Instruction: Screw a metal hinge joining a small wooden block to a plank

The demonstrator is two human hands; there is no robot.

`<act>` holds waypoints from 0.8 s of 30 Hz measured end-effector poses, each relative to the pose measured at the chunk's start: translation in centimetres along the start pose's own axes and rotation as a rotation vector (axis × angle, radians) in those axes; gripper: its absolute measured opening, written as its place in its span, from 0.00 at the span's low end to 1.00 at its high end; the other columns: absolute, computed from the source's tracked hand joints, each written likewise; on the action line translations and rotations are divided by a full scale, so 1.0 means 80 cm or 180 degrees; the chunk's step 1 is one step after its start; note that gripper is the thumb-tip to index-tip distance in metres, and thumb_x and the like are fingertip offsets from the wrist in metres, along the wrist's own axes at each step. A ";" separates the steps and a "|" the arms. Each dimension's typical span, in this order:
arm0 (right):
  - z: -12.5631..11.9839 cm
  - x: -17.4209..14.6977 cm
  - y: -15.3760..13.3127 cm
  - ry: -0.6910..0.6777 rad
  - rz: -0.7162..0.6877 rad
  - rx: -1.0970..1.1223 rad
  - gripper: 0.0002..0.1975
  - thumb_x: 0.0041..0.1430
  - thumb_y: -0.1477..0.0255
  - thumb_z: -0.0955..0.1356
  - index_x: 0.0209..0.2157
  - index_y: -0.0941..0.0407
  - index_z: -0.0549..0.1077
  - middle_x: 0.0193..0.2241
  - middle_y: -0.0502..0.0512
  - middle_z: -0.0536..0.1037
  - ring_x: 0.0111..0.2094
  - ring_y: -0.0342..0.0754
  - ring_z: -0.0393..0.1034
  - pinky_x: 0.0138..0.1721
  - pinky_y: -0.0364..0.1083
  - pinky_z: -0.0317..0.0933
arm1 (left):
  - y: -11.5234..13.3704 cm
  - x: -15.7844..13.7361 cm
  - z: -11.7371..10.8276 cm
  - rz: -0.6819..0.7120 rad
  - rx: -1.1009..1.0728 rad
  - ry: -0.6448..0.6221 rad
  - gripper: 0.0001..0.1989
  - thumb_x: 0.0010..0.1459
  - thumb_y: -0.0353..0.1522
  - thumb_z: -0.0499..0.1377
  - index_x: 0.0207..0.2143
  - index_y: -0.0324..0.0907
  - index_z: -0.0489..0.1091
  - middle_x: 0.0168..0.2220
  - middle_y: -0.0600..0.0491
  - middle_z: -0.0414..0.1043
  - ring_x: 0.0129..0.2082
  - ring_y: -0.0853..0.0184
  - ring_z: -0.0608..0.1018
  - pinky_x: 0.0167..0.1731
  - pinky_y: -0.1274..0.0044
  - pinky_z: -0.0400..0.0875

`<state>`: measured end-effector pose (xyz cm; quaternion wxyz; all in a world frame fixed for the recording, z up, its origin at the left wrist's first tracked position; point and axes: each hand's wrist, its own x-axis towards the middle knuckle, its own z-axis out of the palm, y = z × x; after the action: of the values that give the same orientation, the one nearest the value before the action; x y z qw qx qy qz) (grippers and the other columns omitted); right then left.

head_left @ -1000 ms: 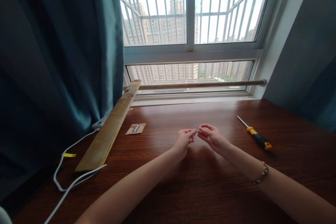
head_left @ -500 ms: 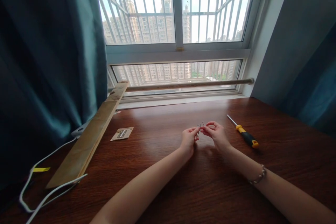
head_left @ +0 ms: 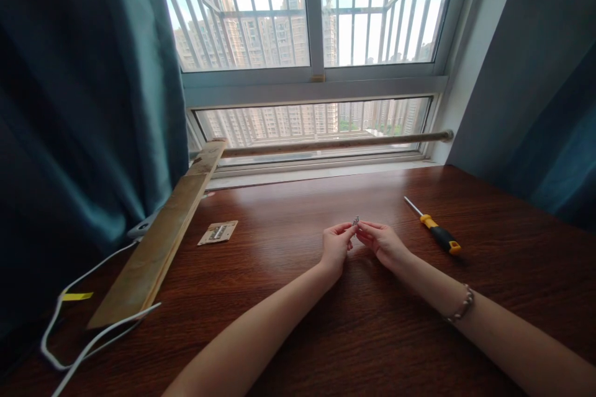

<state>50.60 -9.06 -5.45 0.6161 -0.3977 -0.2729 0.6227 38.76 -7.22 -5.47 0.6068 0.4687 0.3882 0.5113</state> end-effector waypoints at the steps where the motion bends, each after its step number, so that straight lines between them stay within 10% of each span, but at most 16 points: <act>1: 0.000 0.000 -0.001 -0.0036 0.0035 0.0035 0.12 0.34 0.72 0.76 0.26 0.59 0.77 0.29 0.54 0.79 0.30 0.42 0.72 0.35 0.40 0.65 | 0.000 -0.001 0.000 0.0001 -0.0003 0.0009 0.17 0.36 0.40 0.66 0.27 0.37 0.75 0.18 0.55 0.67 0.13 0.78 0.58 0.15 0.80 0.50; 11: 0.004 -0.006 -0.005 0.0043 -0.0043 0.0112 0.12 0.35 0.73 0.76 0.27 0.59 0.76 0.28 0.54 0.79 0.31 0.45 0.74 0.37 0.43 0.67 | -0.001 0.001 0.000 -0.0146 -0.0423 0.0449 0.21 0.35 0.40 0.68 0.32 0.36 0.75 0.28 0.49 0.73 0.23 0.75 0.66 0.22 0.82 0.56; 24: 0.009 -0.010 0.003 0.0299 -0.0270 0.0261 0.13 0.30 0.76 0.77 0.24 0.58 0.76 0.27 0.52 0.78 0.29 0.41 0.71 0.33 0.39 0.66 | 0.002 -0.008 0.004 0.0194 -0.0100 0.0024 0.18 0.42 0.41 0.64 0.32 0.36 0.76 0.33 0.47 0.75 0.26 0.71 0.68 0.25 0.79 0.58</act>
<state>49.82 -9.73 -5.15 0.6698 -0.3890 -0.2346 0.5874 38.91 -7.92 -5.21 0.5967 0.4688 0.3679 0.5374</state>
